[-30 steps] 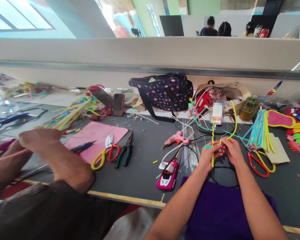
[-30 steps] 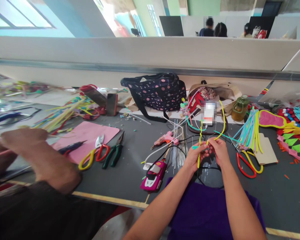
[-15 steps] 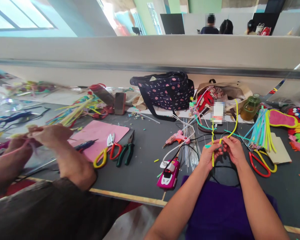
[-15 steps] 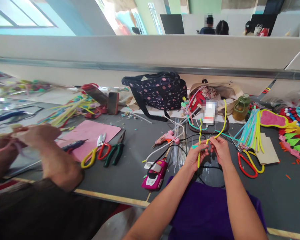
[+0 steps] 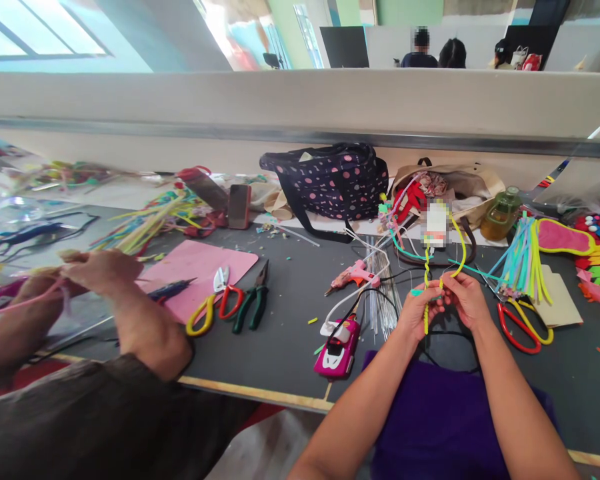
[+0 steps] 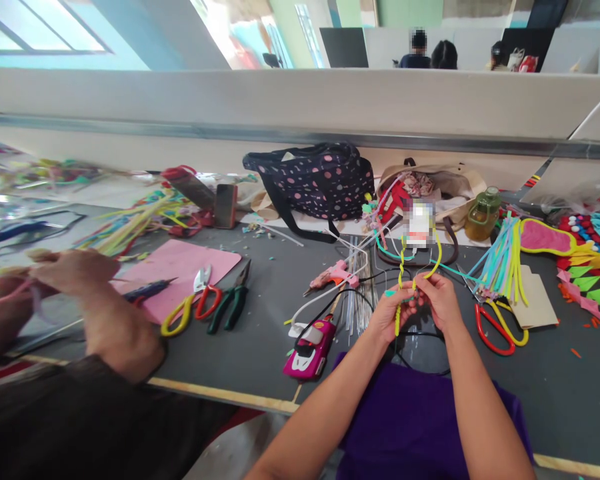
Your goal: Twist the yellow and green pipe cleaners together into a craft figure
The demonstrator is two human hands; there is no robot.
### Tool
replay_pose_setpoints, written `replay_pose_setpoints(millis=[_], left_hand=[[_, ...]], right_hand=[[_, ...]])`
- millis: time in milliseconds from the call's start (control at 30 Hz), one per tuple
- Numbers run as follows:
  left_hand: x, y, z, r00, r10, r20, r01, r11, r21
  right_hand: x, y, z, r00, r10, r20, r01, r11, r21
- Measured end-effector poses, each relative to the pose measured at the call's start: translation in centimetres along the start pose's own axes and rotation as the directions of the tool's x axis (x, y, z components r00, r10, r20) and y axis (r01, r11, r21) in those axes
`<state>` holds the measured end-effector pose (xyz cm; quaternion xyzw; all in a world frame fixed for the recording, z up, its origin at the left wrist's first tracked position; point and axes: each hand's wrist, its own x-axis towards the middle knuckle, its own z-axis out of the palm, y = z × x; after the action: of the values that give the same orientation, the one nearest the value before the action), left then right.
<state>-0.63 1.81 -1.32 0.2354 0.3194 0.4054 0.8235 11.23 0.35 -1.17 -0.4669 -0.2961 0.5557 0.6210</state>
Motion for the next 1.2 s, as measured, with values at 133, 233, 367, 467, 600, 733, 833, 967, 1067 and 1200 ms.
replay_pose_setpoints(millis=[133,233,367,467,600,733,833,967,1067,1200], left_hand=[[-0.2,-0.1,0.1,0.999,0.039,-0.018,-0.039,0.999,0.005],[-0.2,-0.1,-0.1,0.995,0.095,-0.028,-0.095,0.995,-0.007],[0.0,-0.2,-0.3,0.987,0.157,-0.029,-0.155,0.986,0.054],[0.0,-0.3,-0.2,0.979,0.196,-0.056,-0.191,0.978,0.085],[-0.1,-0.3,0.0,0.977,0.201,-0.073,-0.194,0.976,0.098],[-0.2,-0.1,0.1,0.987,0.159,-0.037,-0.156,0.985,0.074],[-0.2,-0.1,0.0,0.991,0.136,-0.011,-0.135,0.990,0.048],[0.0,-0.2,-0.2,0.990,0.143,0.008,-0.144,0.986,0.084],[0.0,-0.1,-0.2,0.987,0.162,0.013,-0.162,0.982,0.093],[-0.2,0.1,0.0,0.981,0.195,0.020,-0.196,0.977,0.081]], right_hand=[[0.1,-0.3,-0.3,0.994,-0.091,-0.067,0.088,0.995,-0.037],[0.2,-0.6,-0.8,0.986,-0.122,-0.114,0.121,0.993,-0.013],[0.3,-0.8,-1.2,0.981,-0.139,-0.135,0.139,0.990,-0.006],[0.4,-0.7,-1.2,0.980,-0.141,-0.139,0.138,0.990,-0.025],[0.3,-0.7,-1.1,0.980,-0.136,-0.147,0.129,0.990,-0.056],[0.2,-0.9,-1.2,0.974,-0.160,-0.161,0.154,0.987,-0.049],[0.2,-1.2,-1.4,0.971,-0.162,-0.175,0.157,0.987,-0.045],[0.2,-1.5,-1.6,0.967,-0.160,-0.198,0.159,0.987,-0.022],[0.2,-1.7,-1.5,0.964,-0.157,-0.216,0.162,0.987,0.007],[0.2,-1.9,-1.5,0.963,-0.139,-0.232,0.153,0.987,0.043]])
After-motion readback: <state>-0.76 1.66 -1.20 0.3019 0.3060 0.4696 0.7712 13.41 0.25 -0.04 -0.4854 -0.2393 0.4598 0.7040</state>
